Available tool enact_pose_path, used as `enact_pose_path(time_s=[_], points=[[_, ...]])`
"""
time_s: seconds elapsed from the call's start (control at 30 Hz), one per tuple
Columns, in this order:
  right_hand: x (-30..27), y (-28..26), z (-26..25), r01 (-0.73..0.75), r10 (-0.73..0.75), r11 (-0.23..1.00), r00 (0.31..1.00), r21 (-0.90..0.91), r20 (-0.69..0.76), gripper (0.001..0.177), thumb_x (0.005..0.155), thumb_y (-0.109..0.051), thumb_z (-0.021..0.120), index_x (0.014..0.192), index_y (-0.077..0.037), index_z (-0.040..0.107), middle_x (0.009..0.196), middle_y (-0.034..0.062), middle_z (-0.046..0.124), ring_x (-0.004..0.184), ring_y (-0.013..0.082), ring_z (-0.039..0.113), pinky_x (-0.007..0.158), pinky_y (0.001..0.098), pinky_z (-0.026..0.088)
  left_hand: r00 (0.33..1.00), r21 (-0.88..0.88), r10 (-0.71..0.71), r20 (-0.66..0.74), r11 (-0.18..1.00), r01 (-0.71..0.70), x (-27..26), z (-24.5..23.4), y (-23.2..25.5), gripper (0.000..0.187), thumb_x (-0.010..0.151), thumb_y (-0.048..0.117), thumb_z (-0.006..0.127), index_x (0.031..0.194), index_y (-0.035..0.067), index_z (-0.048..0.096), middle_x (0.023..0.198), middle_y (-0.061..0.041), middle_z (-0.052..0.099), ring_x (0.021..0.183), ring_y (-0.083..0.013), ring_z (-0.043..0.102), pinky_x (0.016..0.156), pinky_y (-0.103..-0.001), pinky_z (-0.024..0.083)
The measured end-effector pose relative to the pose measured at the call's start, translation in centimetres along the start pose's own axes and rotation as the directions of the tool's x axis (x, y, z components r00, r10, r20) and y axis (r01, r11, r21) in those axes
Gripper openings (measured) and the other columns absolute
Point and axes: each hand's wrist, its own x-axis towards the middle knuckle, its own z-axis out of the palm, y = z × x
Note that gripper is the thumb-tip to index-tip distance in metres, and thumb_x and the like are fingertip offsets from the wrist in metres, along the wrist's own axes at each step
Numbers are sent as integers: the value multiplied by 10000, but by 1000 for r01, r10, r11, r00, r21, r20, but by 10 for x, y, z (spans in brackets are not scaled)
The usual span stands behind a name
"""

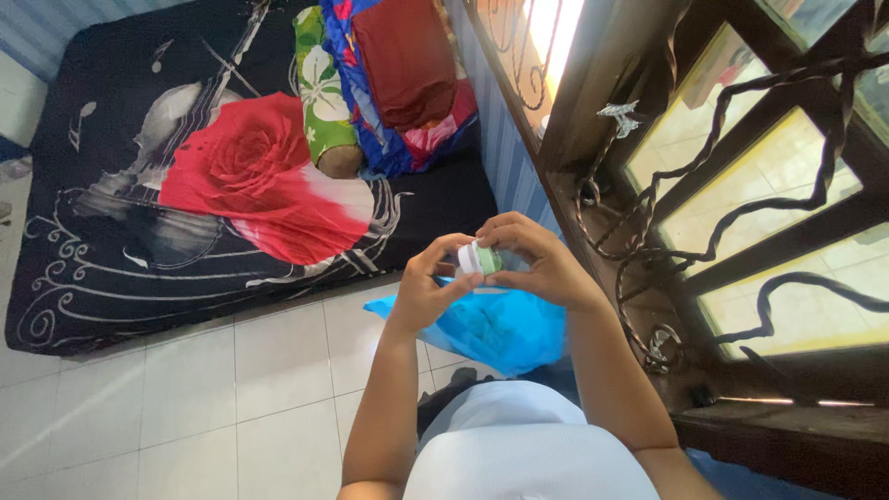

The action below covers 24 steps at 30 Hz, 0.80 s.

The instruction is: The person picks up several clothing items and personal objects from the floor and bed, places them into a blue plastic bag, and then puts a folded blue garment into a wardrobe.

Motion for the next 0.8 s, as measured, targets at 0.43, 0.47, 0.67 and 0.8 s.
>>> enact_pose_path(time_s=[0.43, 0.47, 0.67, 0.8], points=[[12, -19, -9, 195, -177, 944, 980, -266, 91, 431, 768, -6, 848, 1161, -86, 690, 1271, 87, 657, 1222, 250, 638, 1038, 385, 514, 991, -532, -89, 104, 836, 131, 5, 14, -41, 458, 957, 149, 704, 1354, -4, 537, 1140, -13, 654, 1043, -66, 623, 917, -221, 505], [12, -23, -9, 179, -165, 951, 983, -251, 76, 510, 744, -20, 843, 1220, -62, 664, 1306, 118, 618, 1250, 280, 602, 1040, 395, 504, 990, -533, -88, 106, 836, 131, 6, 14, -42, 458, 957, 149, 704, 1354, -4, 537, 1140, -13, 654, 1043, -66, 623, 917, -221, 505], [17, -31, 3, -228, 208, 920, 974, -318, -95, 475, 767, -130, 914, 1196, -89, 713, 1159, 80, 665, 1010, 223, 693, 868, 353, 568, 997, -181, -76, 10, 980, 77, 7, 11, -41, 339, 952, 152, 726, 1234, -8, 628, 1016, -20, 676, 924, -66, 634, 806, -231, 520], [15, -26, -5, 24, -15, 961, 999, -277, 35, 480, 735, -84, 890, 1177, -71, 704, 1214, 87, 637, 1134, 216, 664, 956, 348, 556, 996, -363, -89, 17, 928, 90, 2, 5, -53, 373, 938, 181, 692, 1254, -5, 627, 1066, -20, 677, 975, -76, 632, 870, -241, 513]])
